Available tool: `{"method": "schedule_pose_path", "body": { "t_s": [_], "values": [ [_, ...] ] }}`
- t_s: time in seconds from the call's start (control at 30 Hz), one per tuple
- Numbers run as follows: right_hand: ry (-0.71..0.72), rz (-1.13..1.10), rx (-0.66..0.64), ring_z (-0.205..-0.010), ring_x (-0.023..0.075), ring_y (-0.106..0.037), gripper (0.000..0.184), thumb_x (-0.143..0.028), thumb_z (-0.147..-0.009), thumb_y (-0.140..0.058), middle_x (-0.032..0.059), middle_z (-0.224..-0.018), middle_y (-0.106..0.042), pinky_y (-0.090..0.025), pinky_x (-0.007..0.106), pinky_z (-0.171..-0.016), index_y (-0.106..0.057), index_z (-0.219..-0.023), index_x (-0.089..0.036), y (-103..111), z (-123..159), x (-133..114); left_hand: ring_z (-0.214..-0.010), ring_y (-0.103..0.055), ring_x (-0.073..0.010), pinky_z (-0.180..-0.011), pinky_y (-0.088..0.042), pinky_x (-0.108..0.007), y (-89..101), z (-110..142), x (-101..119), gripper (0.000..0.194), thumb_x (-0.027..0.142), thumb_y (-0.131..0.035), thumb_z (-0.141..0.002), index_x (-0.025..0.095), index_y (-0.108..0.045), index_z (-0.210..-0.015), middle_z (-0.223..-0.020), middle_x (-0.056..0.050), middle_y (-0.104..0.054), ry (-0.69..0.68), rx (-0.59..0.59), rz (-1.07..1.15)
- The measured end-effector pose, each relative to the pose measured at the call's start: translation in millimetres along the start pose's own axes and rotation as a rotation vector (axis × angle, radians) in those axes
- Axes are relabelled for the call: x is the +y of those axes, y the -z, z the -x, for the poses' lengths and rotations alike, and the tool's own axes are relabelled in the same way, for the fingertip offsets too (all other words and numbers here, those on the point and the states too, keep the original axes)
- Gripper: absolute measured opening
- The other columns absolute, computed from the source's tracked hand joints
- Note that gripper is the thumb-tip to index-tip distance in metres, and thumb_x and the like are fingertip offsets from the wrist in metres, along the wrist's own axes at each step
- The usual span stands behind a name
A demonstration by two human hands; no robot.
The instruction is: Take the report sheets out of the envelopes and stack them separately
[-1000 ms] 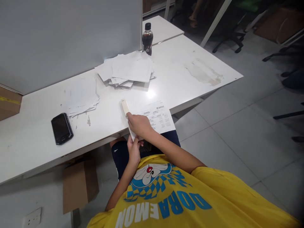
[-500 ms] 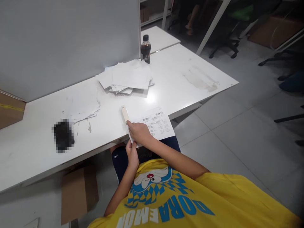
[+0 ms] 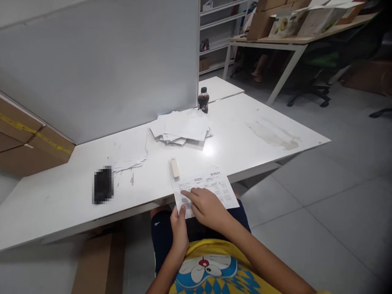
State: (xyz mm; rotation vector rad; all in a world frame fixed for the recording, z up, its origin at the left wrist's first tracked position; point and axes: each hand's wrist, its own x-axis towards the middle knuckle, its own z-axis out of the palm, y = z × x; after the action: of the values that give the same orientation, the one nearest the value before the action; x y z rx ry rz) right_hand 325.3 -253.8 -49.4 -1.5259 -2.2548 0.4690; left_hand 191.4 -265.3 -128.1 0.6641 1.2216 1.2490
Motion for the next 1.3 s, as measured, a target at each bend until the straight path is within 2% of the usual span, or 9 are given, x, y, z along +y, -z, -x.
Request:
{"method": "schedule_pose_path", "body": {
  "t_s": [0.17,0.33,0.43,0.5,0.57,0.73,0.93,1.1,1.3],
  "values": [
    [0.147,0.114,0.074,-0.143,0.0305,-0.035,0.076,-0.001,-0.074,-0.042,0.0168,-0.156,-0.036,-0.037,0.052,-0.111,-0.039,-0.149,-0.015,-23,36,15,-0.102,-0.065,-0.0248,-0.080,-0.050,-0.030,-10.9,15,23,0.052,0.048,-0.081,-0.066,0.017,-0.071,-0.106,-0.111,-0.010,-0.072,0.099,0.036,0.029],
    [0.042,0.143,0.412,-0.123,0.0207,-0.059,0.071,0.000,-0.083,-0.032,0.0088,-0.132,-0.064,-0.045,0.047,-0.107,-0.041,-0.149,-0.025,7,39,50,-0.068,-0.062,-0.0195,-0.063,-0.047,-0.030,-15.1,16,32,0.045,0.062,-0.064,-0.079,0.017,-0.070,-0.082,-0.077,-0.009,-0.069,0.011,-0.268,-0.205],
    [-0.105,0.216,0.885,-0.132,0.0252,-0.052,0.067,-0.008,-0.089,-0.030,0.0098,-0.140,-0.057,-0.044,0.054,-0.106,-0.030,-0.153,-0.028,48,36,70,-0.083,-0.065,-0.0252,-0.080,-0.049,-0.037,10.0,7,24,0.038,0.053,-0.050,-0.089,0.021,-0.070,-0.085,-0.084,-0.010,-0.070,-0.202,-0.366,-0.651],
    [-0.226,0.300,1.216,-0.141,0.0312,-0.039,0.061,-0.019,-0.094,-0.028,0.0116,-0.147,-0.049,-0.040,0.062,-0.106,-0.027,-0.155,-0.028,70,27,79,-0.110,-0.060,-0.0314,-0.100,-0.043,-0.045,41.6,1,9,0.031,0.043,-0.050,-0.088,0.023,-0.071,-0.099,-0.107,-0.011,-0.070,-0.298,-0.295,-1.016],
    [-0.340,0.379,1.330,-0.144,0.0386,-0.031,0.058,-0.030,-0.096,-0.028,0.0155,-0.146,-0.048,-0.034,0.070,-0.105,-0.032,-0.154,-0.025,83,8,85,-0.137,-0.041,-0.0360,-0.114,-0.027,-0.051,78.7,-2,-11,0.042,0.035,-0.051,-0.086,0.019,-0.065,-0.121,-0.136,-0.013,-0.060,-0.268,-0.130,-1.311],
    [-0.261,0.429,0.676,-0.143,0.0356,-0.035,0.053,-0.026,-0.095,-0.032,0.0156,-0.146,-0.050,-0.030,0.065,-0.109,-0.048,-0.146,-0.022,76,-97,90,-0.149,-0.019,-0.0359,-0.117,-0.024,-0.050,143.8,-8,-59,0.064,0.038,-0.042,-0.091,0.012,-0.039,-0.149,-0.160,-0.013,-0.030,0.048,0.031,-1.512],
    [-0.170,0.326,0.266,-0.147,0.0241,-0.027,0.053,-0.013,-0.097,-0.027,0.0185,-0.158,-0.033,-0.018,0.049,-0.118,-0.037,-0.148,-0.008,28,-199,122,-0.151,-0.016,-0.0343,-0.117,-0.024,-0.051,153.2,-18,-72,0.063,0.042,-0.037,-0.093,0.017,-0.037,-0.151,-0.162,-0.009,-0.025,0.036,0.043,-1.520],
    [-0.164,0.270,0.265,-0.149,0.0273,-0.020,0.059,-0.032,-0.099,-0.035,0.0202,-0.160,-0.026,-0.013,0.048,-0.119,-0.030,-0.151,-0.005,4,-203,141,-0.150,-0.019,-0.0344,-0.116,-0.026,-0.051,153.2,-25,-73,0.060,0.041,-0.038,-0.094,0.017,-0.040,-0.149,-0.161,-0.010,-0.027,0.000,0.054,-1.549],
    [-0.153,0.285,0.519,-0.142,0.0274,-0.035,0.045,-0.013,-0.090,-0.042,0.0142,-0.153,-0.043,-0.014,0.049,-0.121,-0.055,-0.134,-0.012,-1,-196,151,-0.149,-0.021,-0.0329,-0.116,-0.028,-0.049,146.4,-32,-68,0.055,0.038,-0.037,-0.097,0.020,-0.040,-0.150,-0.162,-0.009,-0.025,0.050,0.021,-1.690]
  ]
}}
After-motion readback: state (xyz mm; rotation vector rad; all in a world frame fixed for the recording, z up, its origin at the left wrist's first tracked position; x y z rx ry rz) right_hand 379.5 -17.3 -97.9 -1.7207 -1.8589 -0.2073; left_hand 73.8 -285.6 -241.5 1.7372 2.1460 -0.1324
